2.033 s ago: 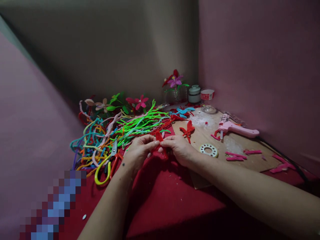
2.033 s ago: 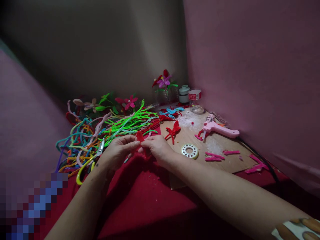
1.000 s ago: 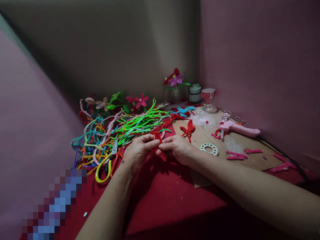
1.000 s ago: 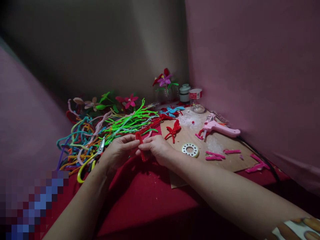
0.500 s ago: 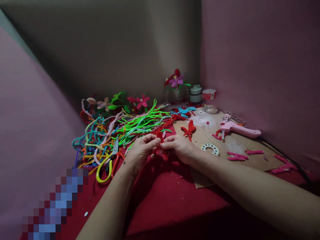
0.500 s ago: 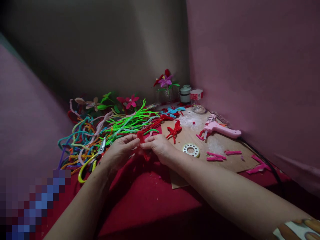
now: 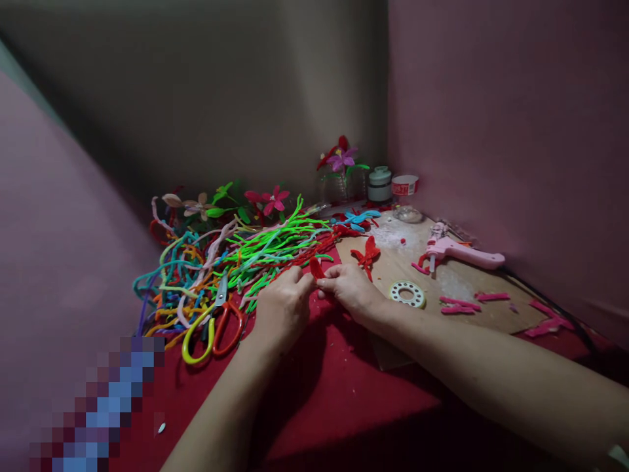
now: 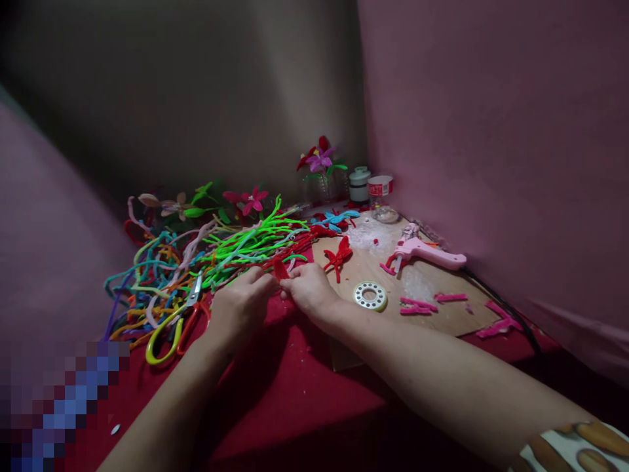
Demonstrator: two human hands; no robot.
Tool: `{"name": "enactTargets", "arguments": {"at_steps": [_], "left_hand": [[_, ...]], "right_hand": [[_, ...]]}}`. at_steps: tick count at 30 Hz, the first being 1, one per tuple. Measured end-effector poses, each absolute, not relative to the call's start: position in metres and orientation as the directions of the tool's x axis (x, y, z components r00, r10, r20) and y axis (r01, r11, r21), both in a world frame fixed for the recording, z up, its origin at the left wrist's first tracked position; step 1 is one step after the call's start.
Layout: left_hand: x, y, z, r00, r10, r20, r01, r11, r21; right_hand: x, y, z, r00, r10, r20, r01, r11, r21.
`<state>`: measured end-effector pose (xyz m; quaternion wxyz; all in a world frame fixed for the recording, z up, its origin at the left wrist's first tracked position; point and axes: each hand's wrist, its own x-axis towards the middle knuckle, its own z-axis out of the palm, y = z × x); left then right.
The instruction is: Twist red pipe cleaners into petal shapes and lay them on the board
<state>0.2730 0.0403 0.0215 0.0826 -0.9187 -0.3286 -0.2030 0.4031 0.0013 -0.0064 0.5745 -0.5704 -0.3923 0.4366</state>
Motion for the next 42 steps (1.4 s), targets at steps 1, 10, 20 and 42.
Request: {"name": "enactTargets", "arguments": {"at_steps": [1, 10, 20, 42], "left_hand": [[0.273, 0.041, 0.021, 0.690, 0.579, 0.435, 0.636, -0.771, 0.019], [0.266, 0.058, 0.034, 0.527, 0.837, 0.148, 0.492, -0.442, 0.750], [0.273, 0.058, 0.030, 0.546, 0.838, 0.002, 0.161, -0.107, 0.981], [0.283, 0.050, 0.023, 0.361, 0.786, 0.501, 0.329, -0.610, 0.720]], "right_hand": [[0.403, 0.000, -0.005, 0.314, 0.949, -0.041, -0.053, -0.025, -0.998], [0.406, 0.004, -0.006, 0.332, 0.941, -0.072, -0.110, -0.037, -0.993], [0.399, -0.004, -0.004, 0.148, 0.989, 0.009, -0.071, 0.020, -0.997], [0.397, -0.004, -0.003, 0.127, 0.987, -0.102, -0.162, -0.081, -0.983]]}}
